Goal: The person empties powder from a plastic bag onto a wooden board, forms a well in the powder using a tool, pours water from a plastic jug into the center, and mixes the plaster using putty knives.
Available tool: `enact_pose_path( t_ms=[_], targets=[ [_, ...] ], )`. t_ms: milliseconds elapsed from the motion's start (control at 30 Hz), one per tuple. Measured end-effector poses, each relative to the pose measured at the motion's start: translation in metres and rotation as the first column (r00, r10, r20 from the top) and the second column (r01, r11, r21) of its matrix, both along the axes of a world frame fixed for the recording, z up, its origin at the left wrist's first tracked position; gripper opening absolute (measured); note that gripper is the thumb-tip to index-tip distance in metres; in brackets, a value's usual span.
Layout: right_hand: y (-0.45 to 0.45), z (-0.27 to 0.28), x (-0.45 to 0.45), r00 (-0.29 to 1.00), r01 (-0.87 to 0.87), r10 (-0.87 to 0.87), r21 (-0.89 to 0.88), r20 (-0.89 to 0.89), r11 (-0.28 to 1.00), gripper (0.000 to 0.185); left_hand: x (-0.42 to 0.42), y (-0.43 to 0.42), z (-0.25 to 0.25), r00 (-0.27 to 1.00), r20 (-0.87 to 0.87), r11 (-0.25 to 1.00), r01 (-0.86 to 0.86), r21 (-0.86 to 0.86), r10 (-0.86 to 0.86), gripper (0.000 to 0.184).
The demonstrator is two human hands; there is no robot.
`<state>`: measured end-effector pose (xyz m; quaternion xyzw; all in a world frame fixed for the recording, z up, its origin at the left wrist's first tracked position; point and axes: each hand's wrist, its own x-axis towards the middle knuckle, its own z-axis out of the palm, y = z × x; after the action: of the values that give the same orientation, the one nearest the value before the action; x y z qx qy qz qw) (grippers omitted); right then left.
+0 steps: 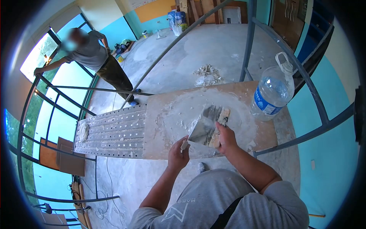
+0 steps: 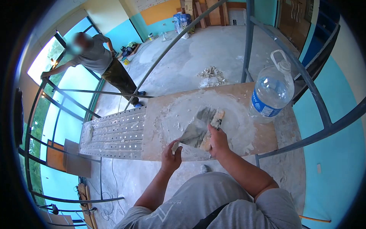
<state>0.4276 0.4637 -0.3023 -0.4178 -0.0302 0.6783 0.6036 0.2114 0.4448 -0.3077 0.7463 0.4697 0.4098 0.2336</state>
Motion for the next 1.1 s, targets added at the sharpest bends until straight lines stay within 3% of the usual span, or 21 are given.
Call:
enact_pose_path(
  t_ms=[67,167,300,400,500,700,833,933,967,1100],
  targets=[
    [-0.003,0.006,0.002,1.000,0.006,-0.006,-0.042,-0.002,0.999,0.032,-0.005,0.000,0.004,0.997,-0.079,1.000,0.004,-0.030,-0.006,0.031],
    [-0.003,-0.003,0.011,0.996,0.062,-0.059,0.049,-0.072,0.997,0.033,-0.027,0.003,0.002,0.962,-0.265,0.996,0.048,-0.073,-0.066,0.032],
    [0.009,0.017,0.029,0.968,0.125,-0.131,0.042,0.215,0.991,0.040,-0.032,0.002,0.020,0.971,-0.232,0.996,-0.031,0.079,0.049,0.035],
    [0.021,-0.006,0.030,0.929,0.179,-0.209,0.123,0.307,0.976,0.041,-0.021,0.001,0.046,0.938,-0.347,0.972,0.108,0.209,-0.030,0.038],
    [0.020,-0.014,0.025,0.917,0.160,-0.190,0.114,0.350,0.981,0.042,-0.003,-0.003,0.041,0.910,-0.395,0.960,0.215,0.180,-0.129,0.042],
    [0.006,-0.024,0.014,0.822,0.043,-0.031,-0.006,0.568,0.999,0.039,0.024,0.005,0.030,0.895,-0.382,0.950,0.292,0.113,-0.230,0.038],
    [-0.017,-0.005,0.009,0.550,-0.141,0.195,-0.140,0.812,0.980,0.043,0.039,0.056,0.011,0.870,-0.437,0.958,0.282,0.059,-0.229,0.035],
    [-0.032,-0.020,0.007,0.657,-0.292,0.274,-0.098,0.702,0.951,0.040,0.050,0.105,0.038,0.806,-0.554,0.976,0.204,-0.072,-0.209,0.030],
    [-0.038,-0.022,0.007,0.623,-0.294,0.237,-0.057,0.745,0.954,0.036,0.053,0.113,0.041,0.898,-0.404,0.981,0.192,0.006,-0.173,0.028],
    [-0.045,-0.021,0.028,0.748,-0.204,0.224,-0.106,0.625,0.973,0.032,0.061,0.127,0.060,0.886,-0.431,0.984,0.139,-0.108,-0.173,0.028]
  ],
)
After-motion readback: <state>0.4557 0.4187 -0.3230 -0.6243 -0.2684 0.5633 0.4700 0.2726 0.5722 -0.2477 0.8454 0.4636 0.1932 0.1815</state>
